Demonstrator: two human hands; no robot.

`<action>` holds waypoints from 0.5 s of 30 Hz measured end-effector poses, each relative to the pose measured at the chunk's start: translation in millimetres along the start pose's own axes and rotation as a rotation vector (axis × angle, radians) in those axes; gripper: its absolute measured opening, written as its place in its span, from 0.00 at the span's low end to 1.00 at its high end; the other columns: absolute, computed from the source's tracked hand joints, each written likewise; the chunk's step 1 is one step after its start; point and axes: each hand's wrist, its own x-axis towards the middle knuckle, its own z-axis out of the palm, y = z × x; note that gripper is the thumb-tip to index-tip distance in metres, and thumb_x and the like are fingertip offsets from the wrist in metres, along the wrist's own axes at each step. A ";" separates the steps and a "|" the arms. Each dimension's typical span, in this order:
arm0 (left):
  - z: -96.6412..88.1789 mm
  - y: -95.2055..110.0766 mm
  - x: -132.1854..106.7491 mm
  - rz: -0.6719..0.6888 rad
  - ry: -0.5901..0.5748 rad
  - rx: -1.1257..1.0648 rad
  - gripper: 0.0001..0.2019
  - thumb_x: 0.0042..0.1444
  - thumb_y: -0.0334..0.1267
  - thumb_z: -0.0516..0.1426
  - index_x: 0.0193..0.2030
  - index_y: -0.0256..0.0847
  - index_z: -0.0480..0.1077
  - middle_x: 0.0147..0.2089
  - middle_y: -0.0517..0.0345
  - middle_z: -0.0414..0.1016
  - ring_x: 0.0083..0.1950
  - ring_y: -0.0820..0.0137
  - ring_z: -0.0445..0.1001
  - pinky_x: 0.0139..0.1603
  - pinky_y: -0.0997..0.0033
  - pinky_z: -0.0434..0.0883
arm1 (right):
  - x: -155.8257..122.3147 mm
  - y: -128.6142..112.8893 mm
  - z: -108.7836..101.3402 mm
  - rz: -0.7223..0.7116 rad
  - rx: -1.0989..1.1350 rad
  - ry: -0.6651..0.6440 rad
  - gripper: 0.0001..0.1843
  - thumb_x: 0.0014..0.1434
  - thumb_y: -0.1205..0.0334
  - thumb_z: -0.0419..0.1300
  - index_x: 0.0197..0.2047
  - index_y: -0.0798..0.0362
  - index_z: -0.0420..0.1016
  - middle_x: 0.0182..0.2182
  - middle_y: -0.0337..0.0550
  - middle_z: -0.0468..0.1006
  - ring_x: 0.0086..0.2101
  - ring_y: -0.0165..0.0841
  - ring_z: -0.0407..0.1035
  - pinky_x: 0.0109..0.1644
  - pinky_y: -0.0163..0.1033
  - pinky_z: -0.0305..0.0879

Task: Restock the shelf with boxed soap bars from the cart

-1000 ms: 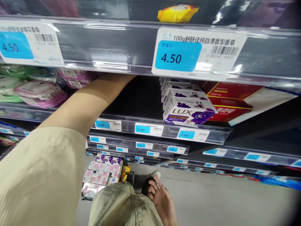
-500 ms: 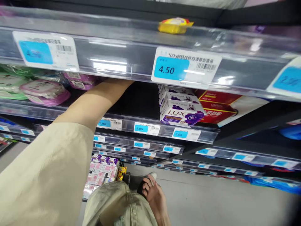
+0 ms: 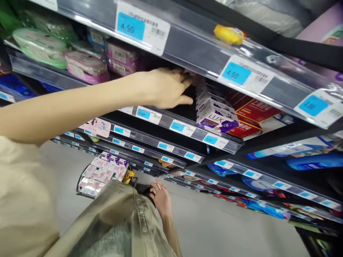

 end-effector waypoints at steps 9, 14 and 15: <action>166.8 -178.8 -359.3 -0.656 0.022 -0.583 0.17 0.64 0.51 0.65 0.26 0.48 0.77 0.36 0.49 0.87 0.45 0.59 0.88 0.48 0.66 0.83 | 14.9 26.9 -4.3 0.220 -0.147 0.089 0.14 0.60 0.55 0.69 0.48 0.47 0.78 0.41 0.40 0.85 0.38 0.35 0.75 0.41 0.40 0.70; 239.9 -175.0 -487.1 -1.148 -0.070 -0.482 0.19 0.74 0.46 0.54 0.42 0.34 0.79 0.44 0.50 0.84 0.46 0.66 0.83 0.59 0.59 0.79 | 32.9 26.8 -19.9 0.341 -0.293 0.107 0.07 0.59 0.58 0.67 0.37 0.45 0.72 0.30 0.35 0.80 0.29 0.32 0.70 0.36 0.39 0.68; 246.3 -168.1 -506.4 -1.194 -0.085 -0.481 0.16 0.73 0.46 0.58 0.45 0.33 0.79 0.45 0.51 0.83 0.48 0.65 0.82 0.58 0.57 0.80 | 35.6 25.3 -21.0 0.369 -0.328 0.080 0.06 0.60 0.58 0.65 0.36 0.45 0.71 0.29 0.35 0.79 0.29 0.33 0.70 0.36 0.39 0.68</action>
